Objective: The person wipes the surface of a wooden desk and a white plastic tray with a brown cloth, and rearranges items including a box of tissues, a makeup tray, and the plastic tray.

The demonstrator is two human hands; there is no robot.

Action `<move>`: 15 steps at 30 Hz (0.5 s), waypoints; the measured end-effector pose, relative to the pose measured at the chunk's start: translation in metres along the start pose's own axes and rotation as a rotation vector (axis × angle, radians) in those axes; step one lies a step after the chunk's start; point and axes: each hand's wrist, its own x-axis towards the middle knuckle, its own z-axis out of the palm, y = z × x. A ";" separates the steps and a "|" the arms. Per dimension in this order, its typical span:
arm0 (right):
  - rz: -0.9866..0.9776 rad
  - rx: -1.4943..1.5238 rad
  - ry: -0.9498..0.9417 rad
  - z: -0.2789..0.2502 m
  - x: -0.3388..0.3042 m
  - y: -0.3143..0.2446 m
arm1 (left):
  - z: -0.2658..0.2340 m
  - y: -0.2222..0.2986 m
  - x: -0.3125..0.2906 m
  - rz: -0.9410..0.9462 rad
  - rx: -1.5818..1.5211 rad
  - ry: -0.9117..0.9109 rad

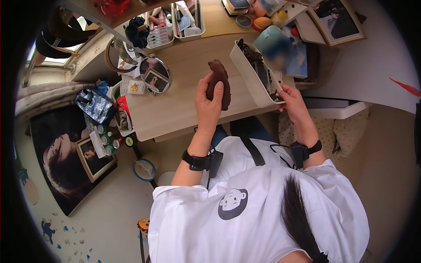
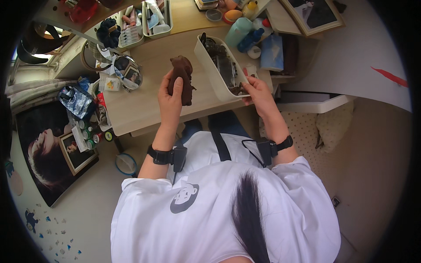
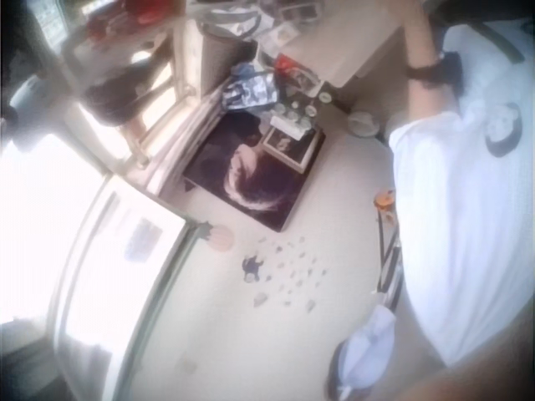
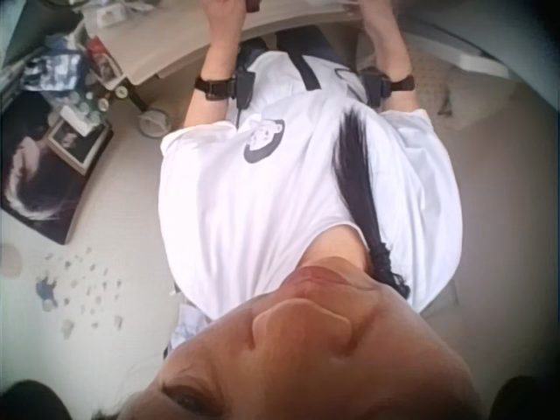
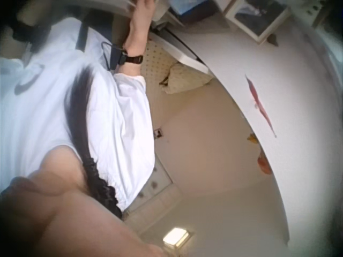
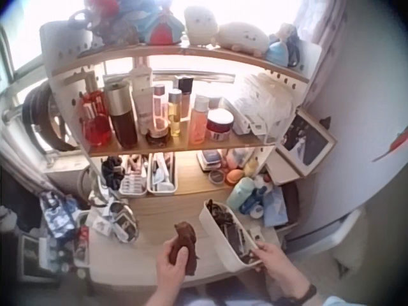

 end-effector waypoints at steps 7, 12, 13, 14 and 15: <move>-0.077 0.043 0.030 0.018 -0.019 -0.026 | 0.033 0.048 -0.022 0.578 0.383 -0.241; -0.139 -0.045 -0.016 0.011 -0.034 -0.041 | 0.041 0.057 0.002 0.607 0.385 -0.124; -0.140 -0.067 -0.028 0.010 -0.038 -0.043 | 0.040 0.058 0.010 0.592 0.391 -0.084; -0.139 -0.066 -0.023 0.009 -0.041 -0.044 | 0.039 0.056 0.019 0.591 0.388 -0.088; -0.138 -0.097 -0.030 0.008 -0.045 -0.045 | 0.038 0.055 0.027 0.569 0.350 -0.069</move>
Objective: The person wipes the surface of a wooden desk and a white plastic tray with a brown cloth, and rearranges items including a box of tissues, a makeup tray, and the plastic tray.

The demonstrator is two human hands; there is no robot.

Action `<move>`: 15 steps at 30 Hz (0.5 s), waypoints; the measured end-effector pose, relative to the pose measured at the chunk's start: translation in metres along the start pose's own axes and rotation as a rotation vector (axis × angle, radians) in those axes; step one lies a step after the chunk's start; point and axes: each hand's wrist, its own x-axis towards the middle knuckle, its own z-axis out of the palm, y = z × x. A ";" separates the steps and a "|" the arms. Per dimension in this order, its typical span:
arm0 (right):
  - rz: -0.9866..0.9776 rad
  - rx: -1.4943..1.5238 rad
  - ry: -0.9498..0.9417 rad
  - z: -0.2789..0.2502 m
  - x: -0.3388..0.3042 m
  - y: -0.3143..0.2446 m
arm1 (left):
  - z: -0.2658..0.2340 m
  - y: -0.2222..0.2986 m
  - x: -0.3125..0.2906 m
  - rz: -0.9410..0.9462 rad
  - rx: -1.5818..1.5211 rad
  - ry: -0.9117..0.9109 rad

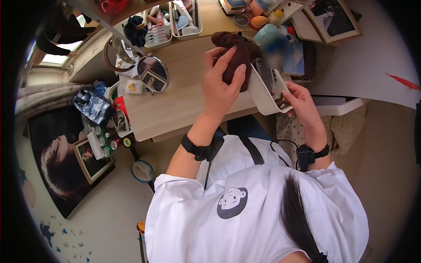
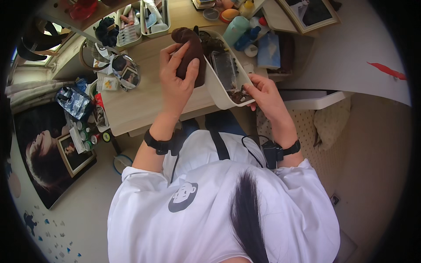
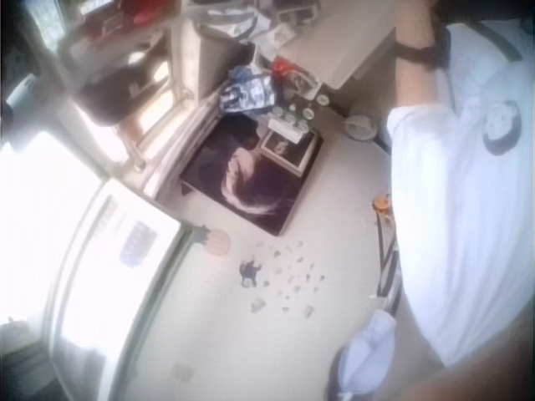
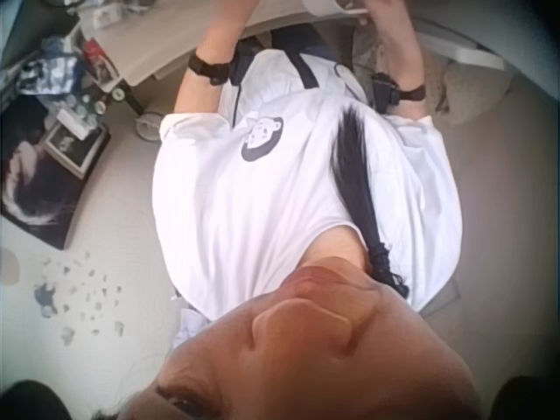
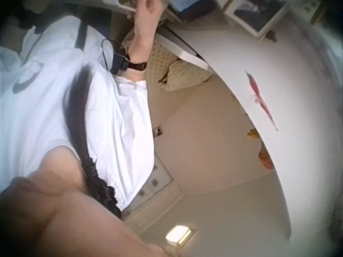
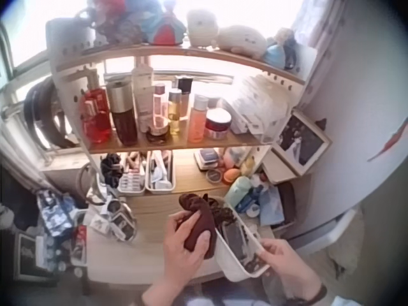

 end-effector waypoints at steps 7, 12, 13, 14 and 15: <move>0.040 -0.062 -0.024 -0.005 -0.011 0.001 | -0.013 -0.042 0.025 -0.396 -0.338 -0.078; 0.039 -0.078 -0.103 -0.034 -0.011 0.022 | -0.034 -0.042 0.032 -0.818 -0.722 -0.255; 0.047 -0.076 -0.123 -0.035 -0.011 0.022 | -0.039 -0.043 0.034 -0.863 -0.713 -0.320; 0.055 -0.074 -0.144 -0.036 -0.011 0.022 | -0.042 -0.046 0.035 -0.867 -0.709 -0.329; 0.019 -0.092 -0.160 -0.035 -0.010 0.024 | -0.045 -0.050 0.035 -0.877 -0.705 -0.385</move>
